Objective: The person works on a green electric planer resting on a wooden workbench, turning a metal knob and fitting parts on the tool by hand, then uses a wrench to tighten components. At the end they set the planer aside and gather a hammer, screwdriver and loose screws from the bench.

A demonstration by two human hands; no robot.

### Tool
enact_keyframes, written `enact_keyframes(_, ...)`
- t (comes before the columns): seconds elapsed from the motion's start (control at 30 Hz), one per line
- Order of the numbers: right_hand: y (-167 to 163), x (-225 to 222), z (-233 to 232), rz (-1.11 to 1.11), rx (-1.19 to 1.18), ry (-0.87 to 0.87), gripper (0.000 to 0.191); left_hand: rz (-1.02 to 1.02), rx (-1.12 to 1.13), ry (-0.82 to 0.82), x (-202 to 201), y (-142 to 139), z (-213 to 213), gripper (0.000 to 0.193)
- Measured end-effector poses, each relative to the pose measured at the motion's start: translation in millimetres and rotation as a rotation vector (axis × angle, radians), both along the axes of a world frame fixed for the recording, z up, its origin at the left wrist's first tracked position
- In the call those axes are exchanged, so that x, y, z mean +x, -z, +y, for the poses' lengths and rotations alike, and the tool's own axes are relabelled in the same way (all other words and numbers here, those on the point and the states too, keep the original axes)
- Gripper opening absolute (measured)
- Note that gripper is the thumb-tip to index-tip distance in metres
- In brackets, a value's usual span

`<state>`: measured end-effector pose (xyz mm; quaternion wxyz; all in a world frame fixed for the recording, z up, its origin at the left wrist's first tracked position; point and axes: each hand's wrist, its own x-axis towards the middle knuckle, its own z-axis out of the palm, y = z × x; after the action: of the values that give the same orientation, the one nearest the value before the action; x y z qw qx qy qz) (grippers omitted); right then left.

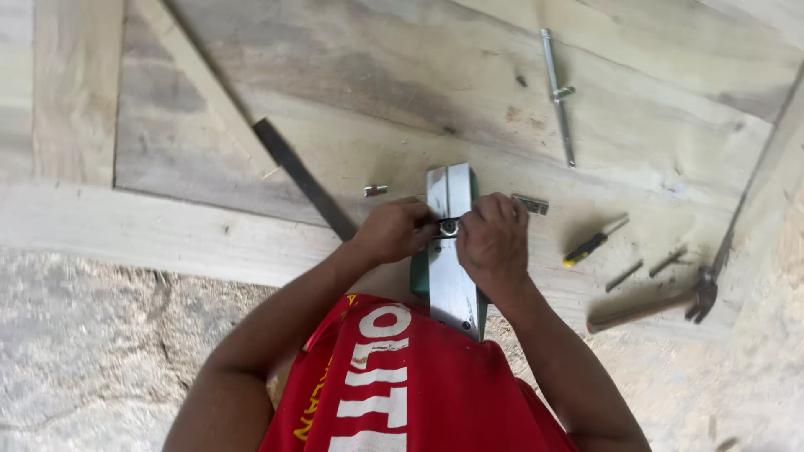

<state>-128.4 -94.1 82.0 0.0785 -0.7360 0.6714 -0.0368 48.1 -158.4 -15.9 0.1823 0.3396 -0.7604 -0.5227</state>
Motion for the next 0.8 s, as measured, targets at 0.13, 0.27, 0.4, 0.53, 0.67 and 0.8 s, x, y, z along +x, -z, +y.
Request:
enact_keyframes(0.13, 4, 7, 3, 0.092, 0.039, 0.032, 0.011, -0.095, 0.225, -0.093, -5, -1, 12, 0.018)
enact_keyframes(0.27, 8, 13, 4, 0.121, 0.012, 0.029, 0.013, -0.065, 0.117, -0.079, -5, 2, 10, 0.015)
enact_keyframes(0.4, 9, 19, 4, 0.080, -0.038, 0.082, 0.012, 0.108, -0.241, 0.157, 3, 6, -10, 0.021)
enact_keyframes(0.53, 14, 13, 14, -0.134, 0.023, 0.226, 0.018, -0.004, -0.124, 0.158, 15, 6, -15, 0.020)
enact_keyframes(0.67, 23, -10, 35, -0.515, 0.033, 0.594, 0.081, -0.295, 0.512, -0.070, 27, 7, 16, 0.046)
enact_keyframes(0.8, 32, -16, 54, -0.810, 0.435, 0.921, 0.100, -0.069, 0.678, 0.065, 24, 9, 52, 0.061)
